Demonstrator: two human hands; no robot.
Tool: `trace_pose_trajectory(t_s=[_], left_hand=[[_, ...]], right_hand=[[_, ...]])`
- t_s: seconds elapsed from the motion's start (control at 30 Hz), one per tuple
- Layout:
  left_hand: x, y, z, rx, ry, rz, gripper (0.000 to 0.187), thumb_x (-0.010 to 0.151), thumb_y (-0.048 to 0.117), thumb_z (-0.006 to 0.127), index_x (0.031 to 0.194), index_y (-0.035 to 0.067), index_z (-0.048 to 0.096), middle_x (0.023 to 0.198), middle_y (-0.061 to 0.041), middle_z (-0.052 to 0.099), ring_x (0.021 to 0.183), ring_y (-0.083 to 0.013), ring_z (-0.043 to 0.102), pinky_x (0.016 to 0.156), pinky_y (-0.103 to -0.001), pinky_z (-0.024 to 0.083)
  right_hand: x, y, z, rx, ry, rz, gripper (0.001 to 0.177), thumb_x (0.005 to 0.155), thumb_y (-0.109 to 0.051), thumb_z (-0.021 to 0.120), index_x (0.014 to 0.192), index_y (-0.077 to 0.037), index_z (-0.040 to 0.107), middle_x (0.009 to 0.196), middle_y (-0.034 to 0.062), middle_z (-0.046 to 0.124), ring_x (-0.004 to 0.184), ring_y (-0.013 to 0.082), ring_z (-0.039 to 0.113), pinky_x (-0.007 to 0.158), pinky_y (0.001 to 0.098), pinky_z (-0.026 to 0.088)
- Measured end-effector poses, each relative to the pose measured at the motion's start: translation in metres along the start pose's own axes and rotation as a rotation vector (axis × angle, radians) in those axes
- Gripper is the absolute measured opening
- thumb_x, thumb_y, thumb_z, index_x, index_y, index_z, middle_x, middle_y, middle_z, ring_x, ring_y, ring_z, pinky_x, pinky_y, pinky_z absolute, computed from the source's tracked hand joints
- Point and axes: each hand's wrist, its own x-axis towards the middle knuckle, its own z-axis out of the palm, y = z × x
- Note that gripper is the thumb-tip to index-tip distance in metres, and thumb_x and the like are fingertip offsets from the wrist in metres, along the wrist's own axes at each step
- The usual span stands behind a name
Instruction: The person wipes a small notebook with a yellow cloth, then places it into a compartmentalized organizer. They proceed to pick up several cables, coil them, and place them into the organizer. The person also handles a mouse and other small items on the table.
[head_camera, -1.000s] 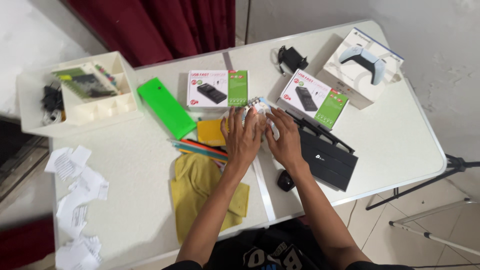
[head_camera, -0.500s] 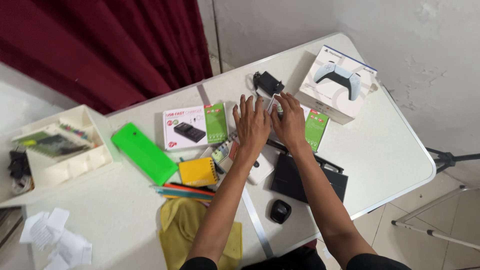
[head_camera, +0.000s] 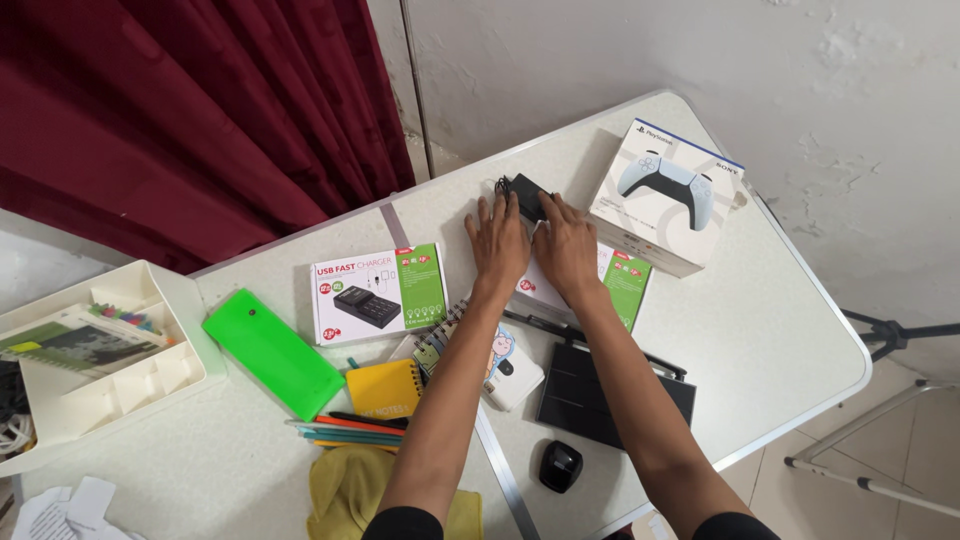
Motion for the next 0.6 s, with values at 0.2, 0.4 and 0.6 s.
trace_pose_trajectory(t_s=[0.2,0.4,0.6], left_hand=[[0.000,0.003,-0.003,-0.103,0.044,0.021,0.056,0.094,0.012,0.060,0.148,0.001,0.049,0.149,-0.020,0.052,0.143,-0.0388,0.044,0.117,-0.063,0.026],[-0.008,0.010,-0.032,-0.169,0.180,0.168,0.056,0.095,-0.001,0.055,0.151,0.000,0.048,0.147,-0.023,0.055,0.139,-0.0398,0.049,0.117,-0.052,0.035],[-0.029,0.016,-0.080,-0.177,0.252,0.253,0.055,0.095,-0.004,0.056,0.150,0.000,0.049,0.141,-0.022,0.060,0.136,-0.0384,0.054,0.120,-0.049,0.037]], right_hand=[[0.006,-0.002,0.003,0.167,0.065,-0.044,0.041,0.089,-0.004,0.066,0.130,0.004,0.061,0.123,0.0325,0.067,0.103,0.0462,0.069,0.091,0.0492,0.054],[0.011,-0.031,-0.008,0.383,0.002,0.098,0.023,0.091,-0.003,0.067,0.112,0.006,0.070,0.101,0.0277,0.074,0.090,0.0413,0.074,0.080,0.0432,0.057],[0.003,-0.055,-0.012,0.467,0.103,-0.001,0.020,0.095,0.001,0.065,0.113,0.007,0.069,0.104,0.0241,0.075,0.100,0.0355,0.076,0.084,0.0406,0.058]])
